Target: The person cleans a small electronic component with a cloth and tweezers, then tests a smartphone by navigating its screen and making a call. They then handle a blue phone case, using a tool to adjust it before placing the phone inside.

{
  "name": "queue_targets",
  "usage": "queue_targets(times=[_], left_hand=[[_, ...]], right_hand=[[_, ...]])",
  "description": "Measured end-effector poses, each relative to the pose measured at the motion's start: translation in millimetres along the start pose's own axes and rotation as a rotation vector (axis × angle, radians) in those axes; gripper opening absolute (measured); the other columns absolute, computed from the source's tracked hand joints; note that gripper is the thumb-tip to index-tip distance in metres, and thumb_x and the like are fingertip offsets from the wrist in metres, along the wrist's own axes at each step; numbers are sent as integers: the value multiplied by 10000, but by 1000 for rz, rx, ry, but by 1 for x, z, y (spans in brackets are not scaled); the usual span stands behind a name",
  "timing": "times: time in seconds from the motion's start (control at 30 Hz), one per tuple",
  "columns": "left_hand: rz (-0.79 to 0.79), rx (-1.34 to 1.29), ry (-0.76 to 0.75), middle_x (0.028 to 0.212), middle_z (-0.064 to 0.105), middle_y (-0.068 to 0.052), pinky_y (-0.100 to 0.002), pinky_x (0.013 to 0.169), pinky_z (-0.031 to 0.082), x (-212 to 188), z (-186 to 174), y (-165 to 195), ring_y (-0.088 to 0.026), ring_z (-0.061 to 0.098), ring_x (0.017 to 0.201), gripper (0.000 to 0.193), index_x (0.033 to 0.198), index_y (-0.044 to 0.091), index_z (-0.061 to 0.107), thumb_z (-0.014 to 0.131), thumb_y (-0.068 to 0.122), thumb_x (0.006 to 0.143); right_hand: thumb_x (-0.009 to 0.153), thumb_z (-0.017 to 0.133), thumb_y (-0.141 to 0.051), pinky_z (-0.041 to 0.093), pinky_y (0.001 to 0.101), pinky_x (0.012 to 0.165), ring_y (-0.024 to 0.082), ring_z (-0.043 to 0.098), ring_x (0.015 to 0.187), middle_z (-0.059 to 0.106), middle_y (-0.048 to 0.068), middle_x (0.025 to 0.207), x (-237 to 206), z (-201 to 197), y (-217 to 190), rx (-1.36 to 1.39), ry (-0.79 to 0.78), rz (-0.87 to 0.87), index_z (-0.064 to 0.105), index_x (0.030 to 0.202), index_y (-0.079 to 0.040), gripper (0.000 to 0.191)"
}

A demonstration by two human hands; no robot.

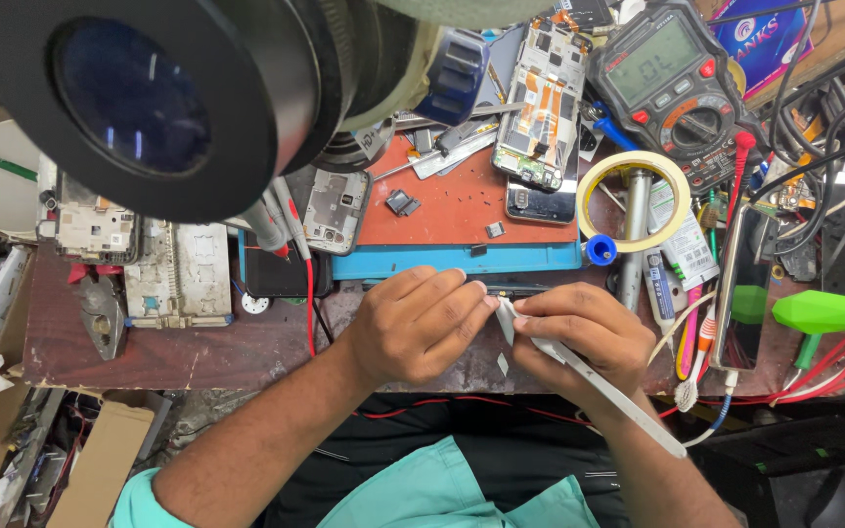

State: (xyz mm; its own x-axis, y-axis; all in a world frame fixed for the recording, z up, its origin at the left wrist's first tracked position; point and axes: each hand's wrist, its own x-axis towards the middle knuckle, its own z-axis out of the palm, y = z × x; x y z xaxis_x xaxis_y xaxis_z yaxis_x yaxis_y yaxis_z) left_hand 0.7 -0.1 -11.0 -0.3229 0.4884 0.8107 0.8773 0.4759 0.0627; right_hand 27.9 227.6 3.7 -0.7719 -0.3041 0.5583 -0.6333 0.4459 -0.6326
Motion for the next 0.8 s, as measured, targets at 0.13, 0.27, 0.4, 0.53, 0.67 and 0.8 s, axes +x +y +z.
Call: queue_targets(times=[0.13, 0.27, 0.4, 0.53, 0.67, 0.8], left_hand=[[3, -4, 1, 1056, 704, -96, -353, 790, 558, 0, -1, 0, -241, 703, 958, 166, 1022, -1, 766, 757, 80, 878], [3, -21, -10, 1044, 703, -100, -366, 795, 563, 1, -2, -1, -246, 708, 956, 189, 1008, -14, 765, 736, 83, 848], [7, -30, -5, 1040, 705, -103, -362, 796, 564, 1, -2, -2, -244, 709, 950, 164, 988, -17, 759, 739, 71, 851], [-1, -20, 0, 1044, 702, -99, -353, 789, 557, 1, -2, -1, -240, 708, 955, 135, 996, -14, 756, 753, 67, 888], [2, -17, 0, 1046, 701, -101, -354, 787, 558, 2, -2, -1, -243, 706, 954, 122, 992, -11, 751, 755, 66, 897], [3, -29, -8, 1036, 704, -103, -363, 788, 562, 2, -3, -2, -246, 709, 948, 161, 994, -19, 758, 743, 71, 861]], right_hand=[[682, 832, 37, 582, 316, 777, 218, 740, 871, 733, 93, 961, 0, -1, -2, 7, 29, 9, 702, 902, -43, 267], [660, 820, 30, 578, 329, 781, 236, 738, 877, 738, 110, 970, 1, 0, -4, -1, 11, -2, 718, 913, -29, 279], [666, 835, 21, 574, 311, 748, 224, 740, 848, 743, 112, 956, 4, 1, -3, -1, -13, -15, 725, 894, -24, 258], [676, 821, 30, 580, 302, 739, 209, 739, 826, 737, 94, 924, 5, 0, -4, -18, -11, 6, 711, 857, -32, 221], [683, 793, 39, 583, 303, 743, 208, 742, 824, 724, 93, 905, 6, -3, -6, -14, 12, 15, 687, 837, -33, 200], [692, 821, 35, 584, 314, 760, 233, 747, 858, 738, 117, 942, 7, -1, -6, -29, 6, -14, 712, 882, -18, 226]])
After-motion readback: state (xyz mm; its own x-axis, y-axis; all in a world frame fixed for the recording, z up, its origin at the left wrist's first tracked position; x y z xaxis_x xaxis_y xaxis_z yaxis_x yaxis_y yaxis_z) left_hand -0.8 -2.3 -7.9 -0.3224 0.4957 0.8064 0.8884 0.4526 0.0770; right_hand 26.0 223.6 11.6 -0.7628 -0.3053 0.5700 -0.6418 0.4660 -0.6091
